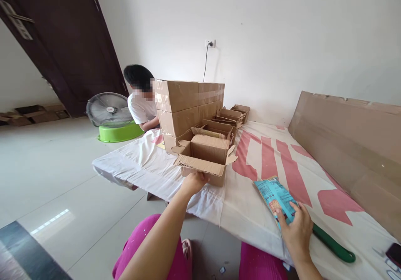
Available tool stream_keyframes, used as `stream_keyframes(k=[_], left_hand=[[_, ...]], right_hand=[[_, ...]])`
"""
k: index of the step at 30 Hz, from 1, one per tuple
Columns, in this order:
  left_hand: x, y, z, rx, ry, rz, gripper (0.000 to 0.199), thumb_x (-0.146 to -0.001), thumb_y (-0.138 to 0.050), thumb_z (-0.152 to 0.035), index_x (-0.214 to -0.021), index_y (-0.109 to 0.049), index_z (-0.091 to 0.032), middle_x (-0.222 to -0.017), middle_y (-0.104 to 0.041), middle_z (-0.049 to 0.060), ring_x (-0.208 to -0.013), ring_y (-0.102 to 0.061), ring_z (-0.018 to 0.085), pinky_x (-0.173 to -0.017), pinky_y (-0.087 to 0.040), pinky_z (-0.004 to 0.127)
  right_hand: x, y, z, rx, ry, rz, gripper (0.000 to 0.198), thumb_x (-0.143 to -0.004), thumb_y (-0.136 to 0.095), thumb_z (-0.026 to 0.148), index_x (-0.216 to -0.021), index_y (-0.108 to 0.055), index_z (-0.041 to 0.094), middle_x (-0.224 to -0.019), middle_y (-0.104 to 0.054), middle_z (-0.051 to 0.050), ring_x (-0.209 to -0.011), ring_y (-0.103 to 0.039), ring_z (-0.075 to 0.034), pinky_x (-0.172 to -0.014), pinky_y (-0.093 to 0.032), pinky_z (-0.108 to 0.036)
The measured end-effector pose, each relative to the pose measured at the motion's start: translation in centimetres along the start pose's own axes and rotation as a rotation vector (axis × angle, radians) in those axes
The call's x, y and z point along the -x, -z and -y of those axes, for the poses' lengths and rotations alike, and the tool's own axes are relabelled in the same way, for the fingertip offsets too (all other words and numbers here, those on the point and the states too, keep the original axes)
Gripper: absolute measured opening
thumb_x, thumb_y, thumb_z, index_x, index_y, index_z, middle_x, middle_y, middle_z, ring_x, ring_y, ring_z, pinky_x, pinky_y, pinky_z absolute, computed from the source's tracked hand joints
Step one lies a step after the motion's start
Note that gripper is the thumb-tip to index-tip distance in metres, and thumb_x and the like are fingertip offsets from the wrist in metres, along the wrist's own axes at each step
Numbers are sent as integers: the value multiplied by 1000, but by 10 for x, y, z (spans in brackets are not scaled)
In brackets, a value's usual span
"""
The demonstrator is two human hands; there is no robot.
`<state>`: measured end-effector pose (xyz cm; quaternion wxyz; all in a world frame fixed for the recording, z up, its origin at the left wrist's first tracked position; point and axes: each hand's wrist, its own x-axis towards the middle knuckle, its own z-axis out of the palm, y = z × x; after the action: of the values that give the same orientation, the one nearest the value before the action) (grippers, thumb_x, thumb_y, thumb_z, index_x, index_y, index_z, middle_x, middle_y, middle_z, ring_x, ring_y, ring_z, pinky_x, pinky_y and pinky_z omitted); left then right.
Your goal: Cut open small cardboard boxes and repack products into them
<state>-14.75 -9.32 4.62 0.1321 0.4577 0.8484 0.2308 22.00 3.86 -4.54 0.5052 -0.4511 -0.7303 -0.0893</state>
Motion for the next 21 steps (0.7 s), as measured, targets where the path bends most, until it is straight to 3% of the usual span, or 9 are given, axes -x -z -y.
stream_keyframes(k=[3, 7, 12, 14, 21], left_hand=[[2, -4, -1, 70, -1, -25, 30, -83, -54, -41, -81, -71, -16, -96, -72, 19, -93, -67, 35, -78, -49, 42], [-6, -15, -3, 203, -100, 42, 22, -76, -65, -40, -68, -68, -19, -74, -73, 7, -76, -68, 23, -68, -49, 28], [-28, -24, -4, 216, -9, -106, 24, -91, -44, -30, -90, -65, -18, -93, -73, 9, -90, -67, 22, -72, -46, 27], [-30, -27, -7, 172, 9, -134, 20, -90, -47, -29, -93, -62, -16, -99, -71, 12, -96, -66, 24, -76, -44, 29], [0, -45, -37, 58, -164, 48, 21, -83, -58, -35, -69, -61, -19, -82, -72, 10, -87, -67, 27, -75, -44, 32]], right_hand=[[1, -2, -1, -21, 6, -10, 60, -83, -47, 67, -106, -59, 13, -116, -58, -23, -111, -54, -38, -93, -41, -55], [3, -3, -1, -25, 14, -16, 54, -84, -49, 62, -109, -56, 14, -117, -56, -21, -113, -52, -36, -93, -41, -53], [4, -4, 1, -26, -5, -6, 50, -85, -50, 59, -110, -55, 15, -117, -56, -19, -113, -51, -34, -94, -40, -51], [5, -4, 2, -32, -10, -4, 49, -85, -50, 58, -110, -55, 16, -117, -56, -19, -113, -51, -34, -94, -40, -51], [6, -1, 5, -24, -67, -70, 55, -84, -52, 59, -116, -53, 13, -121, -54, -22, -119, -48, -37, -98, -36, -57]])
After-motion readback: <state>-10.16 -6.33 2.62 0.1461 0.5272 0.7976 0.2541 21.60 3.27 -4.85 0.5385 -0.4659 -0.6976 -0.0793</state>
